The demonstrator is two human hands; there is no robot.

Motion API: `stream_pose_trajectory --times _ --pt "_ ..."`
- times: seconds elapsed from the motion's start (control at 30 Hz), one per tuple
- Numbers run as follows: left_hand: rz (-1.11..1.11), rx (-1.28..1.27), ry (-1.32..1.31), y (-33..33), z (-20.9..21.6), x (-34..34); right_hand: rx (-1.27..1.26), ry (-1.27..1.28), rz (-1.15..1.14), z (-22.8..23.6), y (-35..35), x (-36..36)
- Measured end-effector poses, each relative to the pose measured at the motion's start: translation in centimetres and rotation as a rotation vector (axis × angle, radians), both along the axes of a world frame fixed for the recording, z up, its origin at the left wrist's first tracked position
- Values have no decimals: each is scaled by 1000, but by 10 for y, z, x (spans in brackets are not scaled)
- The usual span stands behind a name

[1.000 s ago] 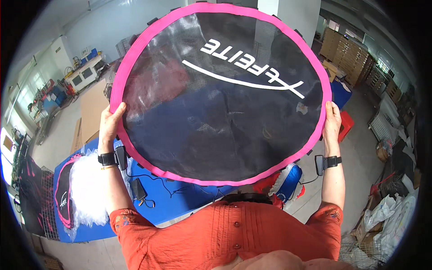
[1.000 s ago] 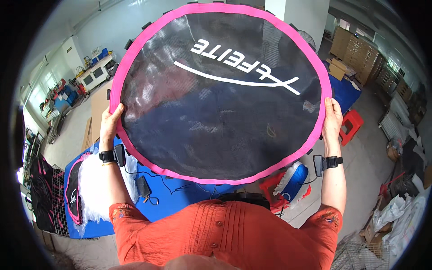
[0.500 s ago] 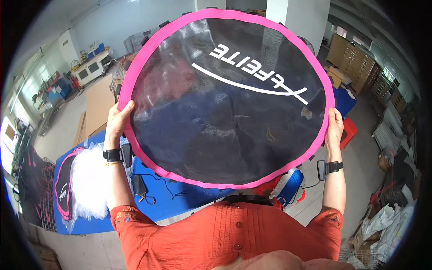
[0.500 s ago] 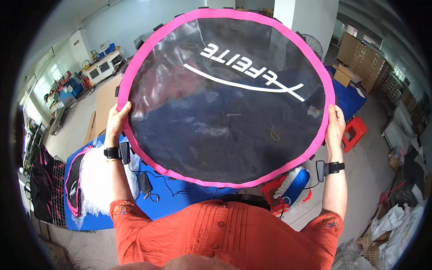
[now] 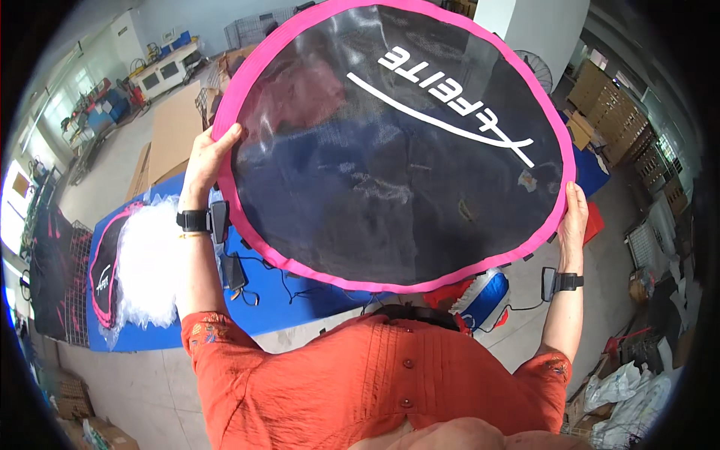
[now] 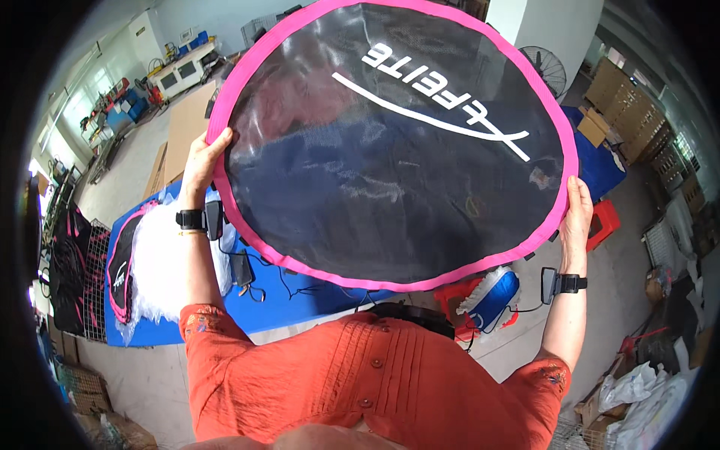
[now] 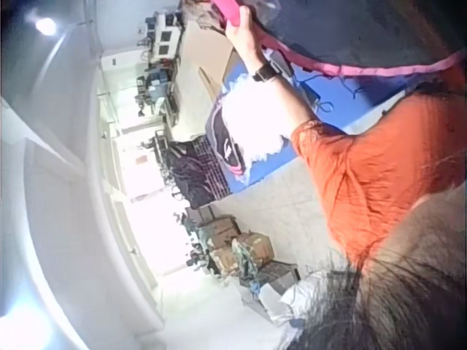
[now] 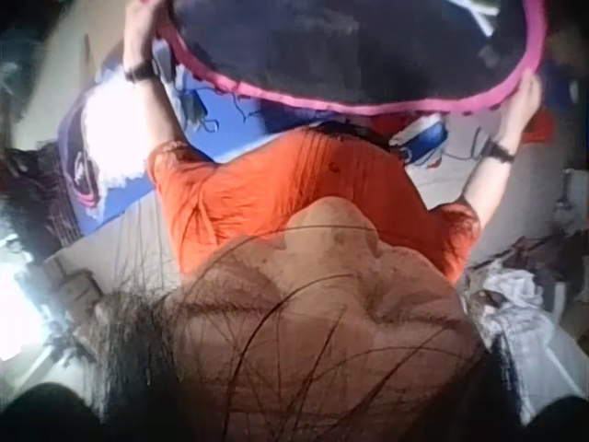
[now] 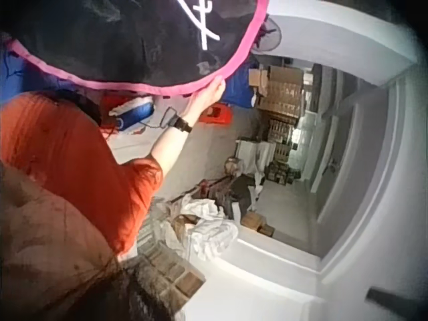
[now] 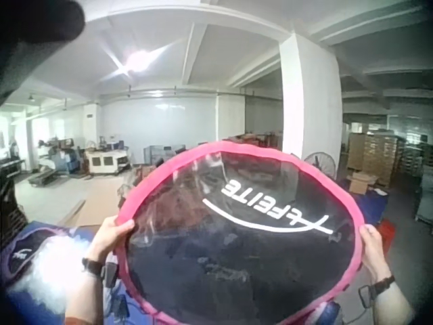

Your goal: Inspecting and smoothing out a circular foldable fabric item on a workbench.

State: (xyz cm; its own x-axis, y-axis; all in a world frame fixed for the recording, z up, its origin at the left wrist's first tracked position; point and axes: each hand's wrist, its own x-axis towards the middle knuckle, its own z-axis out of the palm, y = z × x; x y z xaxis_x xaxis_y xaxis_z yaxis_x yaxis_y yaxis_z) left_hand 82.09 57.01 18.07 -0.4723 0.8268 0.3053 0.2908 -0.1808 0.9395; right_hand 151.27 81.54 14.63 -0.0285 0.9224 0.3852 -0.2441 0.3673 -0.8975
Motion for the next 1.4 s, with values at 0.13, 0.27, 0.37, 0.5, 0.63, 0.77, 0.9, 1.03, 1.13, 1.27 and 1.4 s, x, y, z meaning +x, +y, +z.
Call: stream_pose_trajectory --times 0.13,0.27,0.37,0.5,0.63,0.77,0.9,1.03,1.13,1.27,1.4 --pt "5 27 -24 3 0 10 -17 -99 88 14 -16 -1" --pt "0 26 1 4 4 9 68 -127 62 7 -5 5" --pt "-8 43 -70 4 -5 4 107 -164 15 1 0 4" --pt "-35 36 -85 10 -14 -4 135 -239 -84 -7 -5 8" --pt "23 10 -56 10 -11 -12 103 -169 -132 -6 -13 -5" --pt "30 -46 -102 8 -18 -28 101 -152 -114 3 -25 -22" --pt "4 -15 -125 16 -25 -38 85 -113 -95 3 -27 -28" --pt "-36 -73 -162 39 -31 -40 56 -53 -34 -6 -27 -24" --pt "-9 -114 -147 44 -44 -43 -64 -188 6 -19 -23 -34" --pt "-14 -282 -171 57 -82 -62 -175 -274 -14 -69 -12 -67" --pt "-27 -281 -228 72 -138 -88 -248 -260 -26 -127 14 -104"
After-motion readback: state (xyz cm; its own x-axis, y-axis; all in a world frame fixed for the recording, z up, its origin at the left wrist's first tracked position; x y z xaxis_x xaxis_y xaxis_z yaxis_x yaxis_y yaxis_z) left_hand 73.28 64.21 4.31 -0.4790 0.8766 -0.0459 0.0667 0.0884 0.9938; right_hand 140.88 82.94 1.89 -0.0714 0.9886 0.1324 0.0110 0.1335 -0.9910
